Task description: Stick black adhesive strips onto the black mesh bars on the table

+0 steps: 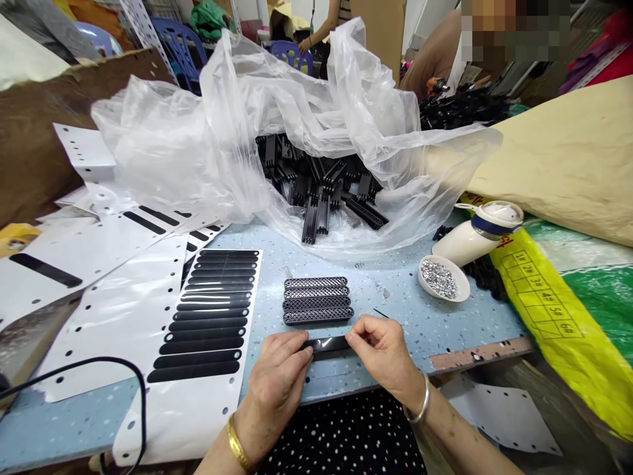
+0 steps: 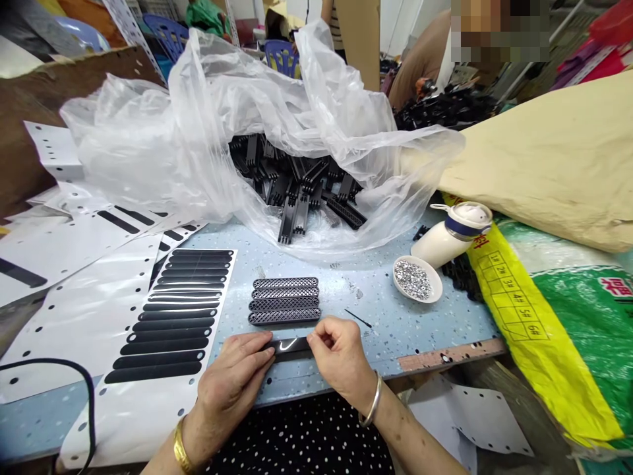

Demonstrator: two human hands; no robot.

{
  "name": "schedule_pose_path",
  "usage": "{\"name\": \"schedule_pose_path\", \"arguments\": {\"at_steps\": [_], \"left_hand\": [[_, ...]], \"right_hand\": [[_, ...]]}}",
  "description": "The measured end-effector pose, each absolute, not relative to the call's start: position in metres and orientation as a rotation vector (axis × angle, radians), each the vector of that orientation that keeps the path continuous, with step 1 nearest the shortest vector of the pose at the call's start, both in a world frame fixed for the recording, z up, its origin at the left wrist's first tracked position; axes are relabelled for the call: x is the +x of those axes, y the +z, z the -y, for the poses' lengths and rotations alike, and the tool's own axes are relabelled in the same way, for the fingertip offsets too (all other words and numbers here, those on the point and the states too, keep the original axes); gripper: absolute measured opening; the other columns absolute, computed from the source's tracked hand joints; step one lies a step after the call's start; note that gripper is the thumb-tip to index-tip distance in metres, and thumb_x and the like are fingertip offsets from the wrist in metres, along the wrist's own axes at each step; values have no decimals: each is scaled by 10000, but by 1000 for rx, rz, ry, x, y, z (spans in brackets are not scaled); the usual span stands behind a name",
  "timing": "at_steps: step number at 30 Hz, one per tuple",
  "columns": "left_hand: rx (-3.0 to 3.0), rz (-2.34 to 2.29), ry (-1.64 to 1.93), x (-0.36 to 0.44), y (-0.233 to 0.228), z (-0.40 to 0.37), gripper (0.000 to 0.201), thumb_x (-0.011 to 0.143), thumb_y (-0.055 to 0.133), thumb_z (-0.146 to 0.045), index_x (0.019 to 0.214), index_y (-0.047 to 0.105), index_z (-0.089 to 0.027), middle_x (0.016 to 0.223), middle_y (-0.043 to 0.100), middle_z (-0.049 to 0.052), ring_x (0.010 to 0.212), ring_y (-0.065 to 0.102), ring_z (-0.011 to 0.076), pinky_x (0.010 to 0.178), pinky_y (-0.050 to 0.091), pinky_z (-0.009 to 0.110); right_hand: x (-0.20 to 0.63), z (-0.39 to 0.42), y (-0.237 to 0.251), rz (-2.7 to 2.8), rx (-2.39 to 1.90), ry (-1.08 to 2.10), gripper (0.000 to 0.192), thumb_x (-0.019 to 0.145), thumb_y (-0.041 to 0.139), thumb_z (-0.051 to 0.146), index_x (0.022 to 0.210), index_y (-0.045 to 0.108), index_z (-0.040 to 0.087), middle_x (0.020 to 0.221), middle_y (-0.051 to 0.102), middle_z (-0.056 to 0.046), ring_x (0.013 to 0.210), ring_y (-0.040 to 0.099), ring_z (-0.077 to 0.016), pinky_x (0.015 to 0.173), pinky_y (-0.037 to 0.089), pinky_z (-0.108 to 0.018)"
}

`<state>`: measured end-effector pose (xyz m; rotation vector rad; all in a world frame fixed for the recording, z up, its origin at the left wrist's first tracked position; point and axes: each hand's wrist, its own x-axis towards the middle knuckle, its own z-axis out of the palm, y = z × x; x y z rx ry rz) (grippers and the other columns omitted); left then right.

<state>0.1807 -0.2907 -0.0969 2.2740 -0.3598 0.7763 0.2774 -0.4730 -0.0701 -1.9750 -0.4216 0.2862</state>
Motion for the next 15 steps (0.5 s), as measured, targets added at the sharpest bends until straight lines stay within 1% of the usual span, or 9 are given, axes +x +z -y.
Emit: {"name": "schedule_pose_path", "arguments": {"at_steps": [6,8,10,15], "left_hand": [[2259,339,795,181,-98,292,194,821,579,33,933,650,-109,1036,682,138,955,640,234,798,519,415],[2257,336,794,180,-98,292,189,822,579,30,925,652,-110,1038,682,137,964,639,234,802,521,413],[2256,330,786,180,-98,292,194,822,578,31,927,654,-113,1052,681,137,974,638,234,814,522,414],[2243,321,809,181,-97,293,212,822,575,31,949,654,-120,1043,682,126,961,639,224,806,523,409]], "right_hand": [[261,449,-31,630,-1869,256,224,800,537,173,579,546,140,574,506,-3,541,460,-99,524,352,-231],[259,445,-26,662,-1846,251,218,796,537,157,579,545,140,577,503,0,544,459,-96,528,351,-230],[263,447,-31,620,-1844,243,219,797,542,176,581,550,141,570,501,1,535,450,-96,516,348,-227],[280,468,-66,406,-1936,280,225,758,564,258,560,547,150,511,493,7,472,406,-90,449,320,-214]]}}
